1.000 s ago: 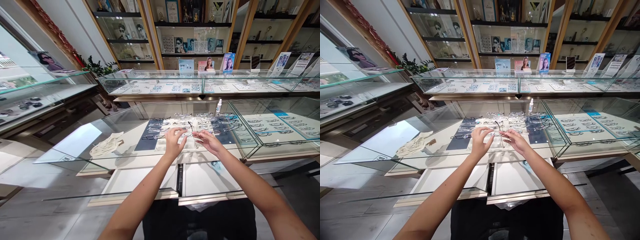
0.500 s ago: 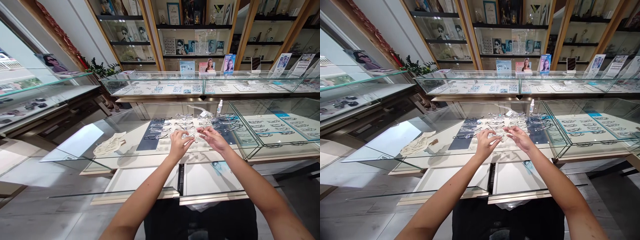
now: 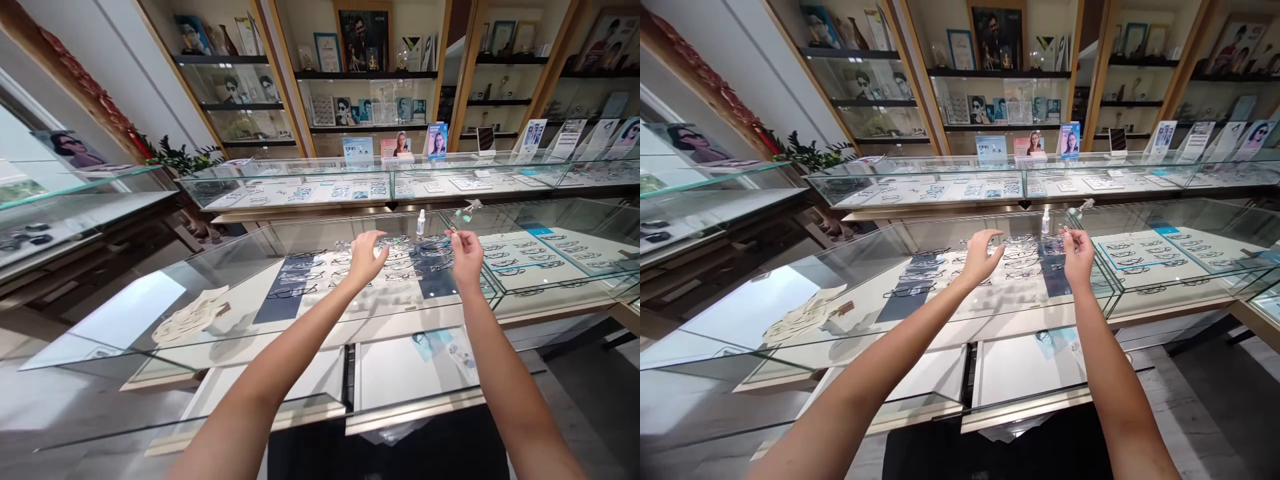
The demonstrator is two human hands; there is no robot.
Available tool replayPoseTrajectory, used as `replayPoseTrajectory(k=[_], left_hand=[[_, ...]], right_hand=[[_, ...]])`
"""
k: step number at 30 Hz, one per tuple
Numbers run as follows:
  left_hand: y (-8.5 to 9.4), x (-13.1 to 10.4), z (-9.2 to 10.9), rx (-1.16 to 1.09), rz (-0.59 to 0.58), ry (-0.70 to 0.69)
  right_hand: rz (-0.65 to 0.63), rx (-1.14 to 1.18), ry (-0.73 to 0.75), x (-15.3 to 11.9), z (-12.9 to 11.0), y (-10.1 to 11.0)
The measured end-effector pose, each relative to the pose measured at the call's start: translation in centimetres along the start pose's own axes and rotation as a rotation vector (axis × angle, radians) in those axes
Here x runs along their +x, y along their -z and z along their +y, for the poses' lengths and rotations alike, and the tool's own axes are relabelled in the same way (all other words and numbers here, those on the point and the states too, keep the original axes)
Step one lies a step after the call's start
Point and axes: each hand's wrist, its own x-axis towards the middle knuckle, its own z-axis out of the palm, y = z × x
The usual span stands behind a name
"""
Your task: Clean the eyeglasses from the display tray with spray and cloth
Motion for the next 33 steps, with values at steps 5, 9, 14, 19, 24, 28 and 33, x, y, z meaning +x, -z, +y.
replayPoseTrajectory(k=[5,9,14,19,24,28,33], left_hand=[[-5.7,8.7,2.2,-0.016,-0.117,0.141],[-10.4,13.1,2.8,-0.003,-0.169,0.242],[-14.3,15.9,2.9,0.033,-0.215,0.312],[-16.0,16.5,2.8,0.008,-0.220,0.349],[-14.3,16.5,2.7,-0.173,-0.163,0.280],[-10.3,15.4,1.7,-0.378,-0.085,0.176],[-4.5,8.3,-1.9,-0.589,-0.026,0.115]], right_hand=[[0.206,-0.247,0.097,-0.6,1.3,0.8],[0.189,-0.329,0.133,-1.9,2.0,-0.1],[0.154,-0.394,0.153,-3.2,3.2,-1.3],[0.147,-0.442,0.167,-3.7,3.8,-1.5],[0.126,-0.465,0.177,-3.9,4.0,-1.5],[0.099,-0.461,0.186,-3.8,4.3,-1.6],[0.041,-0.455,0.202,-4.0,4.6,-2.0]])
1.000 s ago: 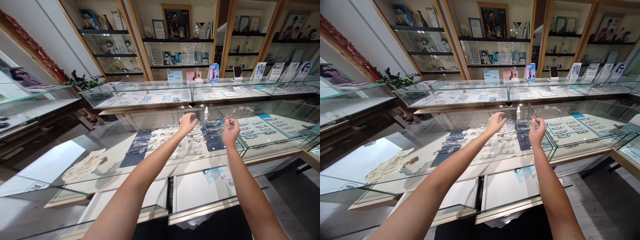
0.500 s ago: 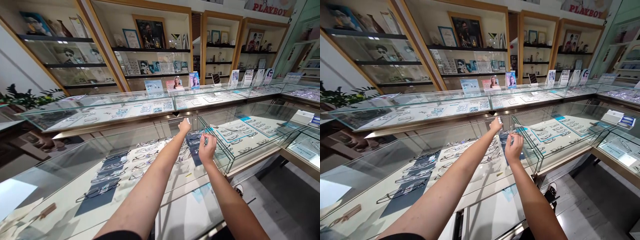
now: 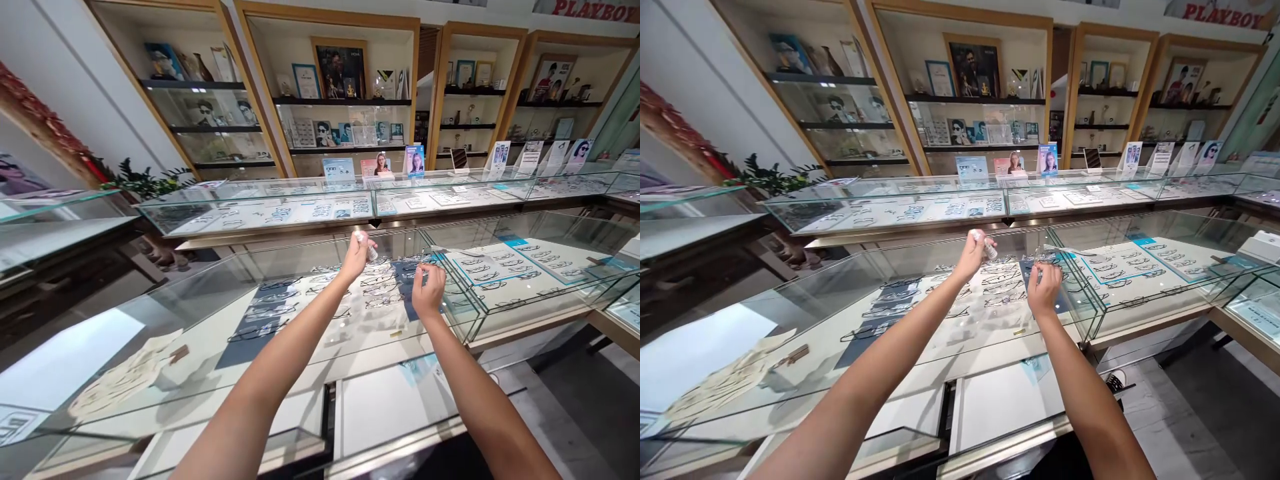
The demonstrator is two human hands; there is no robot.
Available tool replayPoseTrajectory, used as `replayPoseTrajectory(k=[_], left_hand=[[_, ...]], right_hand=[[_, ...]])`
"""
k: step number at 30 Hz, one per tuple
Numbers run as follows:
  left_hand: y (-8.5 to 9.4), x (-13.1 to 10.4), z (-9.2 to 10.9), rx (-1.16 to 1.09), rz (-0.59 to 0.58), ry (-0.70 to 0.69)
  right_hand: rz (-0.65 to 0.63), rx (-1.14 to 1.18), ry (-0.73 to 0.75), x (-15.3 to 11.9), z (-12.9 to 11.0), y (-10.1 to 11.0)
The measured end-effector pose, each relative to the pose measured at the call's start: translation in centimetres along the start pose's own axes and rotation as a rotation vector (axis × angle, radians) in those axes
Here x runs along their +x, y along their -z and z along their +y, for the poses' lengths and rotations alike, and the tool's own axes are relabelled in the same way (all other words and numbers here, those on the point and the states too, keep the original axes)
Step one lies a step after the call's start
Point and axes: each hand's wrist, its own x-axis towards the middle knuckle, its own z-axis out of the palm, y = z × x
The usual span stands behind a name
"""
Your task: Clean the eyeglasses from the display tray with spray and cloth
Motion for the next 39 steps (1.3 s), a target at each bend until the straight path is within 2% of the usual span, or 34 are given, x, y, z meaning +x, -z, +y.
replayPoseTrajectory(k=[3,5,7,9,11,14,19,26,29,32,35,39], left_hand=[[3.5,-5.9,-1.4,-0.059,0.040,-0.025],[5.1,-9.0,-2.2,-0.071,0.097,-0.033],[6.0,-11.1,-2.9,-0.068,0.168,-0.038],[6.3,-12.2,-3.2,-0.064,0.236,-0.041],[6.1,-12.8,-3.2,-0.069,0.275,-0.039],[5.3,-13.8,-2.7,-0.099,0.252,-0.016],[4.6,-15.8,-0.9,-0.222,0.139,0.066],[6.0,-17.7,2.9,-0.456,-0.037,0.187],[6.1,-17.9,3.8,-0.642,-0.158,0.276],[6.0,-17.7,3.8,-0.735,-0.236,0.328],[6.0,-17.2,3.2,-0.722,-0.269,0.294],[6.3,-16.8,2.6,-0.714,-0.406,0.272]], right_hand=[[-0.037,0.012,0.022,-0.6,-0.4,-0.1],[-0.061,0.020,0.034,-1.2,-0.8,0.0],[-0.084,0.028,0.043,-1.8,-1.2,0.1],[-0.107,0.039,0.051,-2.3,-1.6,0.4],[-0.132,0.053,0.053,-2.6,-1.9,0.7],[-0.172,0.079,0.036,-2.6,-2.5,1.3],[-0.275,0.194,-0.025,-2.6,-4.4,1.9],[-0.527,0.503,-0.173,-4.6,-8.3,1.6],[-0.647,0.621,-0.238,-5.4,-9.1,1.6],[-0.732,0.683,-0.286,-5.7,-9.7,1.9],[-0.801,0.737,-0.353,-5.6,-10.2,2.4],[-0.854,0.771,-0.437,-5.4,-10.8,2.8]])
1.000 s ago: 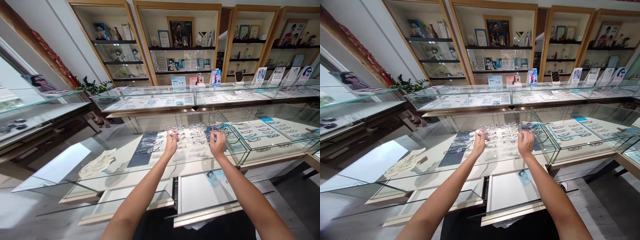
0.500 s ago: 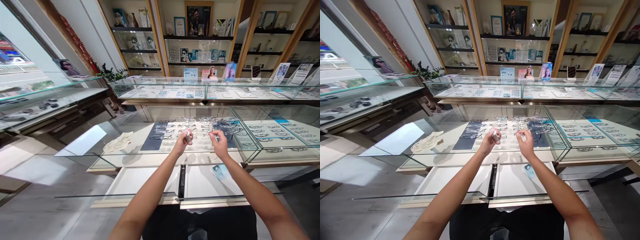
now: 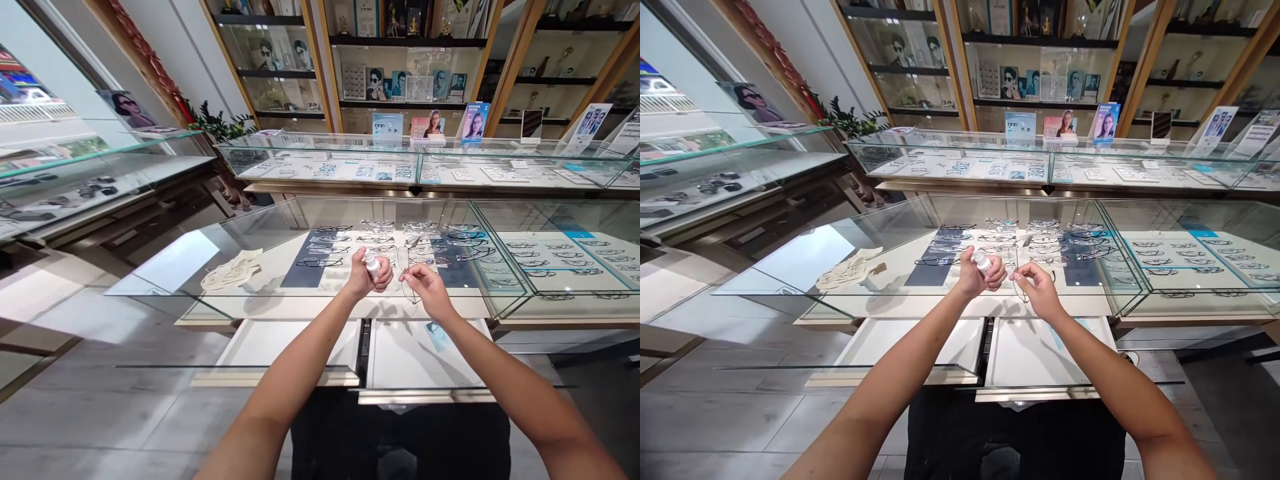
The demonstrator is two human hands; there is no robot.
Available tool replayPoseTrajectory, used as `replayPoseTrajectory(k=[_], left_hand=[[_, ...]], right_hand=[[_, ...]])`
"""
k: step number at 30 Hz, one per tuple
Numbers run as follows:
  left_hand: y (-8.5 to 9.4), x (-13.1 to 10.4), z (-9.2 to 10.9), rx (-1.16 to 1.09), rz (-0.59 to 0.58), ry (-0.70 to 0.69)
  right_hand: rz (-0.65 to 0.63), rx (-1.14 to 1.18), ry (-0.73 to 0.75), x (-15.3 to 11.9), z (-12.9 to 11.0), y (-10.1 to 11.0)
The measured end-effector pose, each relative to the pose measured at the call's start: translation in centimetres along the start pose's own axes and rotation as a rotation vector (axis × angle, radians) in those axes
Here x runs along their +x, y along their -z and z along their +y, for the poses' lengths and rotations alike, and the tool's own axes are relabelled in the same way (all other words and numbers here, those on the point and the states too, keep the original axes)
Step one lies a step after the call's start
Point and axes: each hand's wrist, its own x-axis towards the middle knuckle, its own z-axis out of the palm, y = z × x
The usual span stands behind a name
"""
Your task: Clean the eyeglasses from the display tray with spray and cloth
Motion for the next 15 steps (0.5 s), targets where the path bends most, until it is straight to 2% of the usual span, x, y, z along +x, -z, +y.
replayPoseTrajectory(k=[3,6,11,15], left_hand=[[0.07,0.00,0.06,0.007,-0.054,0.054],[-0.29,0.08,-0.07,0.059,-0.055,0.076],[-0.64,0.18,-0.64,0.254,0.086,-0.006],[-0.41,0.03,-0.86,0.343,0.137,-0.019]], right_hand=[[0.014,0.002,-0.020,-0.04,-0.09,-0.11],[0.029,0.008,-0.027,0.00,0.03,-0.12],[0.029,0.051,-0.078,0.01,0.07,-0.20],[-0.012,0.089,-0.118,-0.20,-0.29,-0.54]])
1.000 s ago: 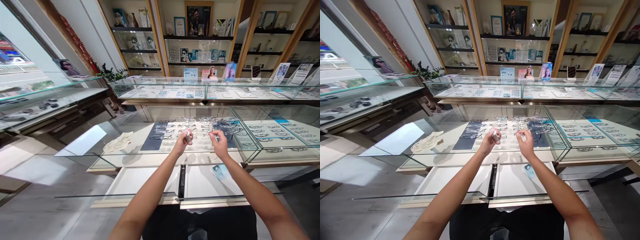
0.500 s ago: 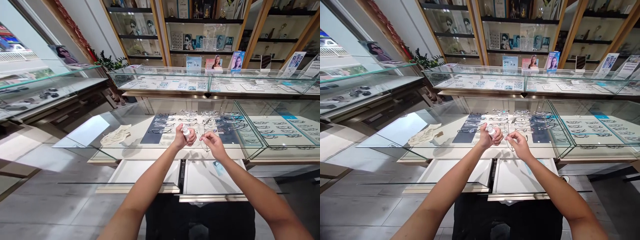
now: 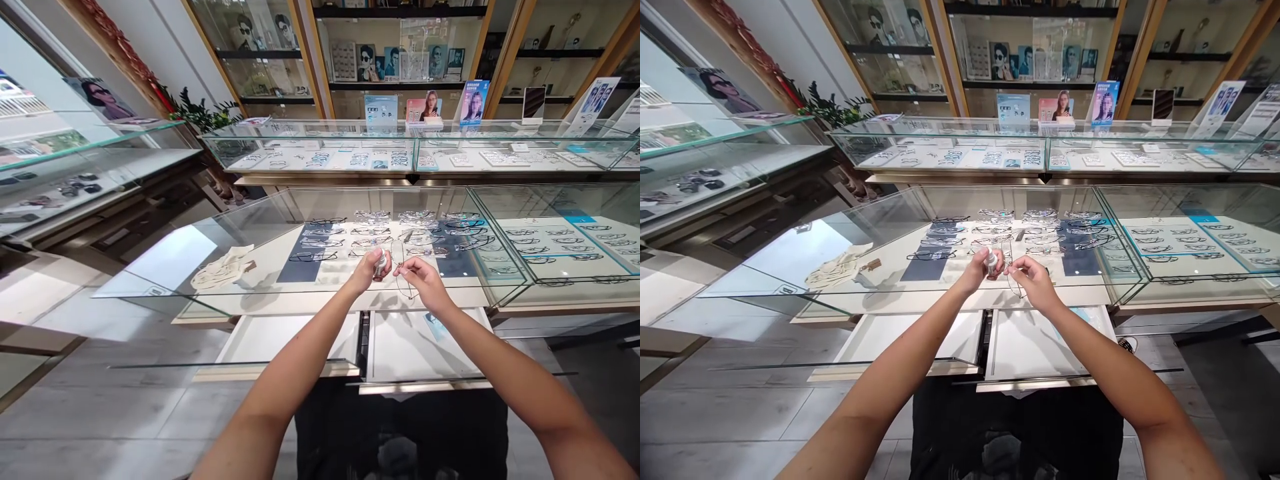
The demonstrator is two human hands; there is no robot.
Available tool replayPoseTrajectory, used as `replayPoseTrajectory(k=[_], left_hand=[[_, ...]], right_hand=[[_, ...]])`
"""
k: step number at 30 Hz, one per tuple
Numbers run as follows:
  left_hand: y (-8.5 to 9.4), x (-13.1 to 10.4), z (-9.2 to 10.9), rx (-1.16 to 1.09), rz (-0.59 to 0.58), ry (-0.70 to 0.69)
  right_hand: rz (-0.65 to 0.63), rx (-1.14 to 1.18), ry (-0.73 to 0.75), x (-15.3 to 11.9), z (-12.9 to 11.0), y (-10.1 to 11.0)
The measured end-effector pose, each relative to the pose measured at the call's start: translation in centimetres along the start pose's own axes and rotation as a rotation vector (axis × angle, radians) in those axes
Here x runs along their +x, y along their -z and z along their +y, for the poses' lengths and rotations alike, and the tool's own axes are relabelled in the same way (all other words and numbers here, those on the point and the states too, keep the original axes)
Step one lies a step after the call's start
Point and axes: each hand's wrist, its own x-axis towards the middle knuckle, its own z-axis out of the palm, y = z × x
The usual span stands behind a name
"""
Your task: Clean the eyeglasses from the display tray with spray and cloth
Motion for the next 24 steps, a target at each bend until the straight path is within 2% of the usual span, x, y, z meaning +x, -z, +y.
replayPoseTrajectory(k=[5,13,19,22,24], left_hand=[[0.1,-0.1,0.2,0.102,0.019,-0.015],[-0.5,-0.6,0.2,0.280,-0.008,-0.068],[-1.4,-1.0,-0.2,0.385,-0.037,-0.127],[-0.5,-0.5,-0.8,0.367,0.023,-0.156],[1.0,0.1,-1.0,0.357,0.132,-0.188]], right_hand=[[-0.030,0.036,-0.011,-0.2,-0.3,-0.2],[0.088,0.184,-0.023,0.6,-0.5,0.6],[0.081,0.212,-0.003,0.7,-0.8,0.5],[0.106,0.205,-0.019,0.8,-1.0,0.7],[0.124,0.216,-0.030,0.9,-1.1,1.0]])
